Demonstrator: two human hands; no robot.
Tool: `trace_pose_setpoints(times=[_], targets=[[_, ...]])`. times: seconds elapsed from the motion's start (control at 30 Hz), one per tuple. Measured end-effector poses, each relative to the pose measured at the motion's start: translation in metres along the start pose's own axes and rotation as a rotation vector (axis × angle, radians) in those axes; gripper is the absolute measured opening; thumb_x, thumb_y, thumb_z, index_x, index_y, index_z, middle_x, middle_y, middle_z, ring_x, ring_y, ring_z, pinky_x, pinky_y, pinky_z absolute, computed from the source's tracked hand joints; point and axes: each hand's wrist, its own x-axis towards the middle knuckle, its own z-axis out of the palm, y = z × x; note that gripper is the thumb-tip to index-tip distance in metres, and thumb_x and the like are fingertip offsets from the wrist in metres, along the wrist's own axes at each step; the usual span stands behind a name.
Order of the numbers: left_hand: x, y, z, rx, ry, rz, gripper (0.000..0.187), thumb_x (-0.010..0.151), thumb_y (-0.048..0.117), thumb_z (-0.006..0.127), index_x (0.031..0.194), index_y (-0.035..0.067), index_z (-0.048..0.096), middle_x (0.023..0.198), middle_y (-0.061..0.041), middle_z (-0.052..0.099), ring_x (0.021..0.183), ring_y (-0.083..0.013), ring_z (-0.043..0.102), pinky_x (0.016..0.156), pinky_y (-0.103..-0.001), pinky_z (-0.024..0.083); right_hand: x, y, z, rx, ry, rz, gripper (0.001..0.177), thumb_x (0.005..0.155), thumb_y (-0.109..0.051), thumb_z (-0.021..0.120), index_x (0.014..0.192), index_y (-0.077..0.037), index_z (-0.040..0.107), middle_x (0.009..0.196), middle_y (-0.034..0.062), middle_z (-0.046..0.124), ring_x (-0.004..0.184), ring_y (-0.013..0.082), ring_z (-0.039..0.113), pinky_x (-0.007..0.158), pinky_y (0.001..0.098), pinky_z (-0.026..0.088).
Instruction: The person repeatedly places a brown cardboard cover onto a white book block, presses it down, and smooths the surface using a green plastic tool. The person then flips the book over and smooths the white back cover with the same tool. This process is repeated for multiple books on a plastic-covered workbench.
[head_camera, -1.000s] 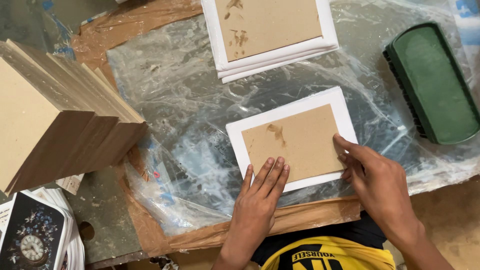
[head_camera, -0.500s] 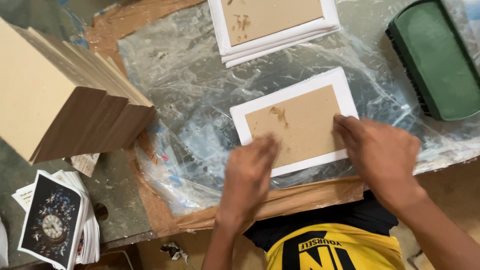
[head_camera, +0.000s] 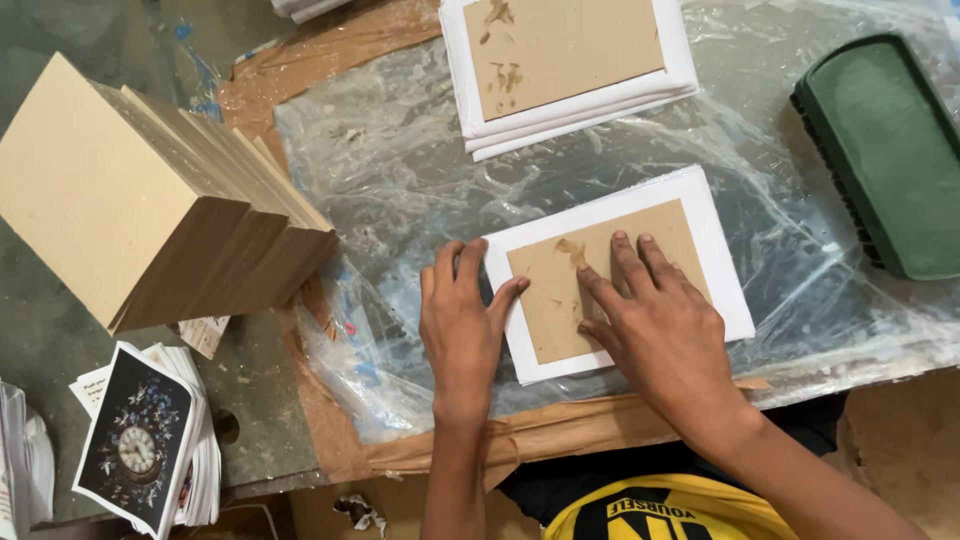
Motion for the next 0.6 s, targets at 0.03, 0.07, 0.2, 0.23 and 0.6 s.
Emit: trace_pose_setpoints(times=[0.03, 0.07, 0.2, 0.23, 0.6], targets=[[0.001, -0.001, 0.000, 0.003, 0.004, 0.003, 0.058, 0.075, 0.033, 0.086, 0.121, 0.004, 0.067, 0.127, -0.014, 0.062, 0.108, -0.0360, 0.059, 0.088, -0.046, 0.050, 0.000, 0.001, 0.000, 0.004, -0.001, 0.005, 0.054, 0.075, -0.037, 0.078, 0.126, -0.020, 0.069, 0.142, 0.0164, 0.058, 0.130, 0.0359, 0.056, 0.095, 0.0433, 0.053], [0.002, -0.002, 0.000, -0.010, -0.021, -0.001, 0.053, 0.075, 0.033, 0.086, 0.117, 0.005, 0.068, 0.126, -0.013, 0.062, 0.107, -0.0351, 0.059, 0.088, -0.046, 0.050, -0.001, 0.001, 0.000, 0.011, -0.001, 0.007, 0.053, 0.076, -0.037, 0.077, 0.126, -0.020, 0.069, 0.142, 0.0162, 0.058, 0.130, 0.0357, 0.056, 0.095, 0.0431, 0.054], [0.001, -0.004, 0.001, -0.056, -0.028, -0.002, 0.041, 0.075, 0.027, 0.087, 0.104, 0.004, 0.069, 0.121, -0.012, 0.064, 0.103, -0.0333, 0.059, 0.086, -0.046, 0.050, -0.001, 0.001, 0.001, 0.024, 0.008, 0.010, 0.053, 0.076, -0.039, 0.077, 0.125, -0.020, 0.070, 0.142, 0.0156, 0.059, 0.130, 0.0356, 0.057, 0.094, 0.0432, 0.054], [-0.002, -0.004, 0.003, -0.065, -0.008, 0.004, 0.039, 0.075, 0.026, 0.087, 0.102, 0.004, 0.069, 0.120, -0.012, 0.064, 0.102, -0.0333, 0.059, 0.086, -0.046, 0.049, -0.001, 0.001, 0.001, 0.025, 0.014, 0.007, 0.053, 0.076, -0.039, 0.077, 0.125, -0.020, 0.070, 0.142, 0.0157, 0.058, 0.130, 0.0355, 0.057, 0.094, 0.0431, 0.054], [-0.020, 0.019, 0.012, -0.573, -0.050, -0.465, 0.026, 0.101, 0.016, 0.057, 0.122, 0.001, 0.053, 0.086, -0.014, 0.076, 0.073, -0.0228, 0.071, 0.071, -0.037, 0.053, -0.011, 0.006, 0.006, 0.120, 0.111, 0.021, 0.055, 0.075, -0.036, 0.078, 0.128, -0.023, 0.069, 0.144, 0.0138, 0.059, 0.131, 0.0350, 0.057, 0.092, 0.0415, 0.055]])
